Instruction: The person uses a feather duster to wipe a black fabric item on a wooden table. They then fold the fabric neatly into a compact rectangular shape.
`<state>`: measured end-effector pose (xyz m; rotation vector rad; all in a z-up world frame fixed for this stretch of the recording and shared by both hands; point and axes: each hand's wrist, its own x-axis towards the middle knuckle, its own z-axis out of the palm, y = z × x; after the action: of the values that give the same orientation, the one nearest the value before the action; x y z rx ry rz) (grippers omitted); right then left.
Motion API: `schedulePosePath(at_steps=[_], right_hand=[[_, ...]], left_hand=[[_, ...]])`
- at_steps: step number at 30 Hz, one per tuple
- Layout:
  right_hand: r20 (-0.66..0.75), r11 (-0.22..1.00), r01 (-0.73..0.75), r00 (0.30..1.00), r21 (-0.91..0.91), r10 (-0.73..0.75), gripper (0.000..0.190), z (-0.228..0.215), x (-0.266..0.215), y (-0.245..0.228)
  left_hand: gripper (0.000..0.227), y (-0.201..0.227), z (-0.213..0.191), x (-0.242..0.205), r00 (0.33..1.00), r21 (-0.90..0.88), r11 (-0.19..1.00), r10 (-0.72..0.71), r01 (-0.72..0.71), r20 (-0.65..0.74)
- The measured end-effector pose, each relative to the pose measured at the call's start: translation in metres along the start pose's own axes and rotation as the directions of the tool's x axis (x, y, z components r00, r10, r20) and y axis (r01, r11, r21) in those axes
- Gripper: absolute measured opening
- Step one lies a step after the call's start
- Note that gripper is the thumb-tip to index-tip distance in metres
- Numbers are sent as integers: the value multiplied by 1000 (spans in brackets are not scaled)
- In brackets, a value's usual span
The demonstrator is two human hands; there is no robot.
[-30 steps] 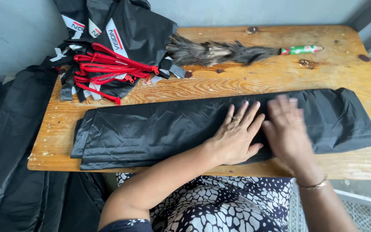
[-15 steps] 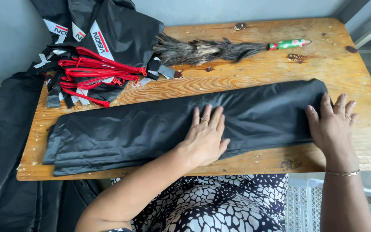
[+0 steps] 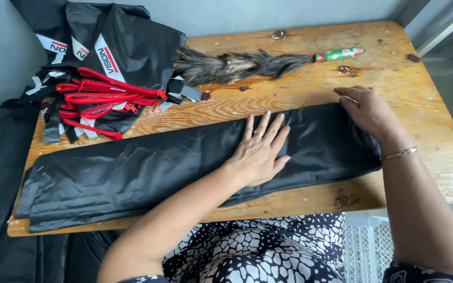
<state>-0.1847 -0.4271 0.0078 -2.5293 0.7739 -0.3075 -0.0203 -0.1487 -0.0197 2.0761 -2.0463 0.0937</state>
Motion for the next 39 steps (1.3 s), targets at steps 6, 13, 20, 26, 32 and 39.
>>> schedulePosePath(at_steps=[6, 13, 20, 26, 32, 39], right_hand=[[-24, 993, -84, 996, 81, 86, 33, 31, 5, 7], [-1, 932, -361, 933, -13, 361, 60, 45, 14, 41], [-170, 825, -401, 916, -398, 363, 70, 27, 2, 27], [68, 801, -563, 808, -203, 585, 75, -29, -43, -59], [1, 840, -460, 877, -288, 481, 71, 1, -66, -43], [113, 753, -646, 745, -122, 658, 74, -13, -81, -63]], left_hand=[[63, 10, -32, 13, 995, -123, 989, -78, 84, 56], [78, 23, -12, 40, 995, -103, 995, -4, 14, 102], [84, 23, 10, 38, 999, 47, 999, 12, -10, -34], [84, 25, 8, 38, 1000, 65, 998, -5, 5, 4], [83, 26, 8, 39, 1000, 52, 999, -2, 2, 3], [83, 25, 9, 37, 999, 50, 999, -3, 5, -38]])
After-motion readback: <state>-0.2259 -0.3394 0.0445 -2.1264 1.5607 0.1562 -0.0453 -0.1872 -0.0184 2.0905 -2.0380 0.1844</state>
